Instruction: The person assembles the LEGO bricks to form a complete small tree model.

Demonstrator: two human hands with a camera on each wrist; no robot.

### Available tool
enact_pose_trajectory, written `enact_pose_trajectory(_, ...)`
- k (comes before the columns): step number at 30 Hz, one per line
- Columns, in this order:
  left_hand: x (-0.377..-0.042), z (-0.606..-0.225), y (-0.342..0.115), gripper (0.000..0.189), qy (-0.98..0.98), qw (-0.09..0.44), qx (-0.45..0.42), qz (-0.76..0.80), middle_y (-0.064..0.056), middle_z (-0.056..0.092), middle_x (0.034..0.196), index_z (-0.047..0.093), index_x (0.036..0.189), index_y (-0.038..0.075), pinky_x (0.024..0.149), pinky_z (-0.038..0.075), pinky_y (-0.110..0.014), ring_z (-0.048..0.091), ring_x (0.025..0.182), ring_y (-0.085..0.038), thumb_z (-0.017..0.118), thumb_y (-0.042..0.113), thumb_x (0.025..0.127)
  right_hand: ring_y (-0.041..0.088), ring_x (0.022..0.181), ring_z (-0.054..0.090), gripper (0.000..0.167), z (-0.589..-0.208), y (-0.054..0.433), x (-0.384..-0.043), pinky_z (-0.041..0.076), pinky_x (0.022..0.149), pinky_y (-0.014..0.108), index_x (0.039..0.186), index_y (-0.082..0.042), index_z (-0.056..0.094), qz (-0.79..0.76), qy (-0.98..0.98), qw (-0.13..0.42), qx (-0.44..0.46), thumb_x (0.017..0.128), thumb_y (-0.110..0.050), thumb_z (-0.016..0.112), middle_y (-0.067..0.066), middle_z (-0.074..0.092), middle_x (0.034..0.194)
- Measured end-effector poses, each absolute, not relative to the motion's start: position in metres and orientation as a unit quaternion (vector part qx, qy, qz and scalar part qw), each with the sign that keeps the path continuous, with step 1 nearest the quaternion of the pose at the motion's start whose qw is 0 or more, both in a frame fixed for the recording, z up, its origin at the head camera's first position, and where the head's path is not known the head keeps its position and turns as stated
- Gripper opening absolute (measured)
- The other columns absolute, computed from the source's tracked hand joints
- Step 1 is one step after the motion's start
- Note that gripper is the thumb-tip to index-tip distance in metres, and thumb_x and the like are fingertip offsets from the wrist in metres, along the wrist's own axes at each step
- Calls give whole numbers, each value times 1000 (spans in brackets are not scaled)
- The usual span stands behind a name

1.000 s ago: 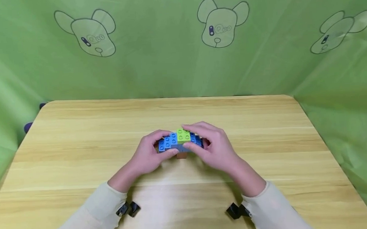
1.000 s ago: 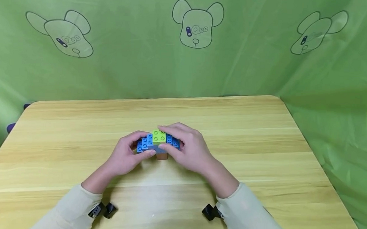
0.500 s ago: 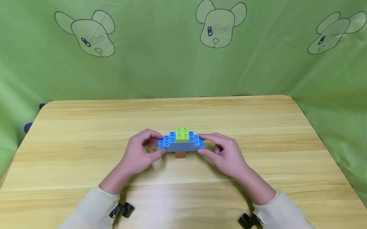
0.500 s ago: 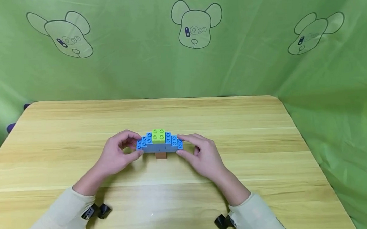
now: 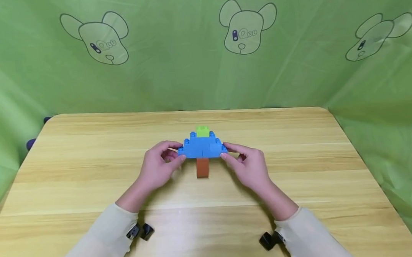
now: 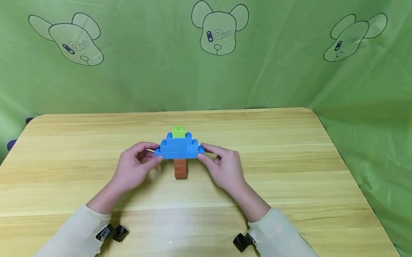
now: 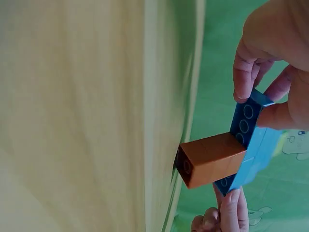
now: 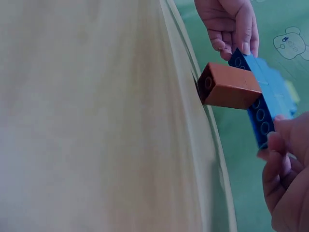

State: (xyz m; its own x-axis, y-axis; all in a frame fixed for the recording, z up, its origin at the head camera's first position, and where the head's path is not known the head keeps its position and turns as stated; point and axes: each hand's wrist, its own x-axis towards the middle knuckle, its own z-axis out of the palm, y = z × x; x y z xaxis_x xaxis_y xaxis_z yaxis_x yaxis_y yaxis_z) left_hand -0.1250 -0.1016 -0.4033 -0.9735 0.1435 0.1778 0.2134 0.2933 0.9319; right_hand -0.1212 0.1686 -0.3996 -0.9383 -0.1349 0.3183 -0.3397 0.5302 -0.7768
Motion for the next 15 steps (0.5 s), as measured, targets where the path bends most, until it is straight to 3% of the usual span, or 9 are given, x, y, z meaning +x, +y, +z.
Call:
enact_pose_trajectory(7,-140,-409,-97,27,-808,-18,-29,-588,-8,69,97,72,116,5,70,55,-33,64,86,-22,75,11,90,21,51,63,32,-405,159,-136,51,46,30,124,-4,70,486,-869,41,79,95,-16,72,6,72,93)
enact_pose_trajectory(15,-149,-416,-92,27,-805,-51,21,-591,-10,67,104,72,118,3,78,53,-35,63,92,-23,73,13,93,19,51,64,29,-415,151,-147,53,50,30,121,-2,71,489,-872,26,26,95,-17,71,6,73,88)
